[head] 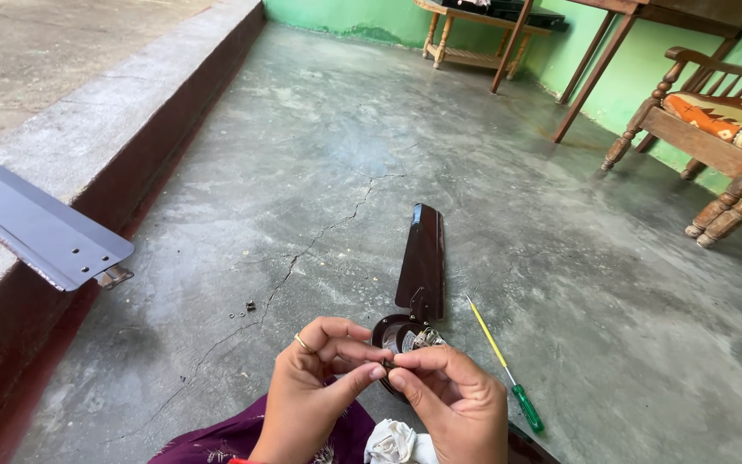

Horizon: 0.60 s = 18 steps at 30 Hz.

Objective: The person uses a screwdriver to loosen and remove screws from the central hub of a ceiling fan lying on the floor. They then wipe the fan hub with a white cloth and reinsert a screw by hand.

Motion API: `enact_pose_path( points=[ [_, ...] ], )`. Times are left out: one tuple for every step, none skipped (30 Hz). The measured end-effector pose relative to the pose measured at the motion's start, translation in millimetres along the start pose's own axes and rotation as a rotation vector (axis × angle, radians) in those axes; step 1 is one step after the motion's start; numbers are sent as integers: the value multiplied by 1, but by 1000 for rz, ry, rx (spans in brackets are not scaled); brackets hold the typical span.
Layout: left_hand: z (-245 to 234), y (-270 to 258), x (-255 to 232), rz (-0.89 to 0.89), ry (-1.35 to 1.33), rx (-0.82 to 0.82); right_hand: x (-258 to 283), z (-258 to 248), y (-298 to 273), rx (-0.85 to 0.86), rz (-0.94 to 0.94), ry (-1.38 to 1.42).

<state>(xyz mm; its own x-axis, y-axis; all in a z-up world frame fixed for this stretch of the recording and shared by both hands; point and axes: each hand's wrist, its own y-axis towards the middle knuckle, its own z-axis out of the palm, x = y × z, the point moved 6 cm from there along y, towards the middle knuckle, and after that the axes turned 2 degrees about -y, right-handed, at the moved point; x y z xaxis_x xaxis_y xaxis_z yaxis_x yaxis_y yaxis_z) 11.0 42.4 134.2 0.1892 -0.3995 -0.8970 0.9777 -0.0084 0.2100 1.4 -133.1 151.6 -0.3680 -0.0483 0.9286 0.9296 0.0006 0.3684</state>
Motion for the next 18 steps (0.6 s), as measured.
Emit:
enact_pose_path(
  points=[
    [2,-2,-5,12,91,-5,0,-4,-2,-15,25,-16],
    [6,-5,-15,97,170,19,0,-7,-5,-30,49,-31],
    [10,-8,-24,180,250,41,0,-11,-8,-43,76,-46],
    [15,-12,-34,265,329,63,1,-12,-9,-34,66,-11],
    [19,-16,-39,292,352,66,3,-14,-9,-25,57,25],
    [22,-19,-45,320,375,68,4,-15,-10,-16,47,60],
    [26,-21,-50,350,398,71,6,-16,-11,-14,32,62],
    [29,-22,-53,325,396,57,9,-18,-12,-12,17,64],
    [31,-23,-55,298,394,42,11,-19,-13,-10,3,65],
    [33,-24,-56,271,391,28,14,-20,-14,-8,-23,59],
    [36,-25,-59,279,384,35,16,-21,-16,-6,-48,52],
    [39,-26,-61,287,376,43,18,-22,-17,-5,-73,45],
    [41,-26,-62,293,367,51,18,-24,-18,-19,-56,63],
    [43,-27,-63,297,374,53,17,-27,-19,-33,-40,82],
    [45,-28,-63,302,381,56,17,-29,-19,-47,-25,100],
    [47,-28,-64,307,388,59,18,-30,-19,-44,-44,105],
    [49,-29,-64,312,388,64,21,-31,-19,-39,-62,111],
    [51,-29,-64,317,389,69,23,-32,-19,-35,-81,116]
  ],
)
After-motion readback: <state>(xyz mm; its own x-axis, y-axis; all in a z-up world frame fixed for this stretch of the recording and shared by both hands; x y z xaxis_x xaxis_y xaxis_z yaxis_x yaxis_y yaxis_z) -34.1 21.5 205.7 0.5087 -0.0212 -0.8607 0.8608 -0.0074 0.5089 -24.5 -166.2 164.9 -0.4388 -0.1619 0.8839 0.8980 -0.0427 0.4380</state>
